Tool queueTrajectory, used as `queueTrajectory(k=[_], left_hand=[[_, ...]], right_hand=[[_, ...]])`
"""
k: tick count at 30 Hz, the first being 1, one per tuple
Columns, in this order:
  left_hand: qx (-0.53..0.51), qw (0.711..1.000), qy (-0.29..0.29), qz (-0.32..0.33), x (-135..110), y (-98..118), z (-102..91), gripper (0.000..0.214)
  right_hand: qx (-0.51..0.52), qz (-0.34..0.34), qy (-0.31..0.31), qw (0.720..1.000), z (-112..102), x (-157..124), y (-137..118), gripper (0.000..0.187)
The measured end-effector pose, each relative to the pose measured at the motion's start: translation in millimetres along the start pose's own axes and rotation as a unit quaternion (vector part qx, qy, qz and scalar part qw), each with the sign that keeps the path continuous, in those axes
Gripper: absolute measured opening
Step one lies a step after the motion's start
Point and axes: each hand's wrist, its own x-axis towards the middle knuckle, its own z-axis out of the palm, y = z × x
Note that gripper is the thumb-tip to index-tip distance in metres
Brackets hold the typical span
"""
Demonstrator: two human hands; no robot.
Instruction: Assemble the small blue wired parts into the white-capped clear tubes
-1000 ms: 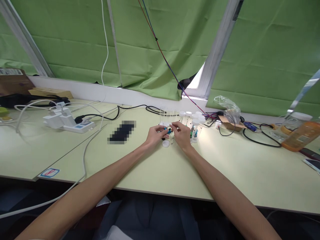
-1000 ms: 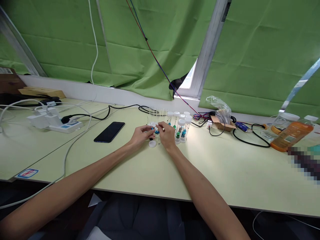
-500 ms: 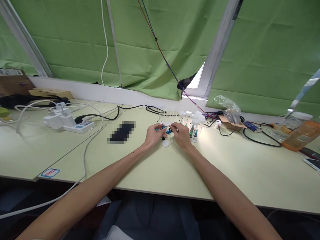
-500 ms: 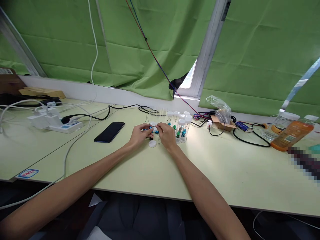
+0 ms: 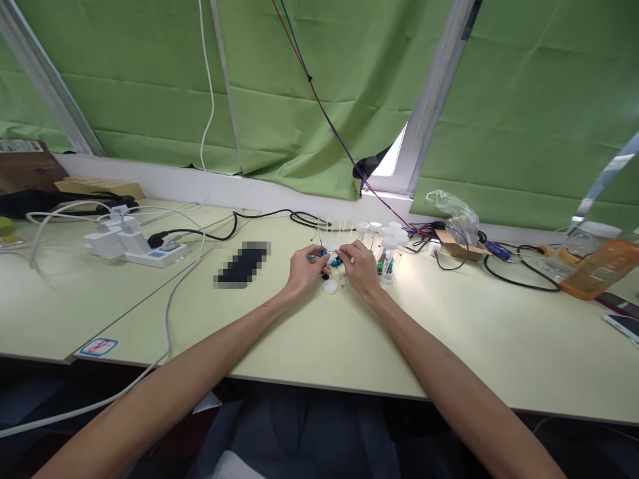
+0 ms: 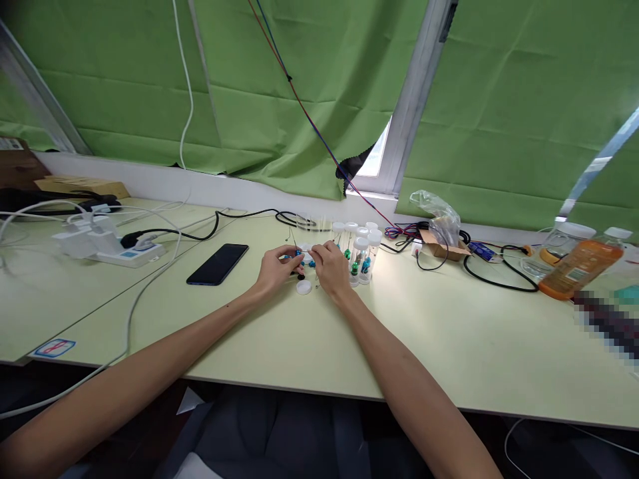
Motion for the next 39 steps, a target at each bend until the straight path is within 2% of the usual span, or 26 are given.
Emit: queueTrajectory(k=[15, 20, 24, 28, 33, 36, 39], left_hand=[[0.031, 0.999, 0.001, 0.025, -1.7, 2.2, 0.8, 0.018], [0.023, 1.000, 0.001, 0.018, -2.7, 4.1, 0.5, 0.022], [0.010, 1.000, -0.001, 0.009, -2.8, 5.3, 0.0, 0.024], [-0.001, 1.000, -0.008, -0.001, -2.2, 4.5, -0.1, 0.027], [-0.031, 0.999, -0.017, -0.021, -2.1, 3.7, 1.3, 0.029], [-0.046, 0.998, -0.023, -0.029, -2.8, 4.1, 2.6, 0.029], [-0.062, 0.997, -0.027, -0.034, -3.5, 4.8, 3.6, 0.028]], right_hand=[[0.057, 0.021, 0.017, 0.998, 2.0, 0.2, -0.6, 0.022], [0.145, 0.089, 0.032, 0.985, 2.4, -0.4, -6.0, 0.022], [0.256, 0.160, 0.011, 0.953, 2.8, 0.1, -10.3, 0.027], [0.387, 0.221, -0.028, 0.895, 4.7, 0.2, -11.4, 0.028], [0.483, 0.262, -0.041, 0.834, 7.5, -0.4, -10.4, 0.027], [0.506, 0.270, -0.044, 0.818, 8.7, -0.6, -9.9, 0.027], [0.507, 0.269, -0.042, 0.818, 9.4, -0.7, -9.9, 0.028]])
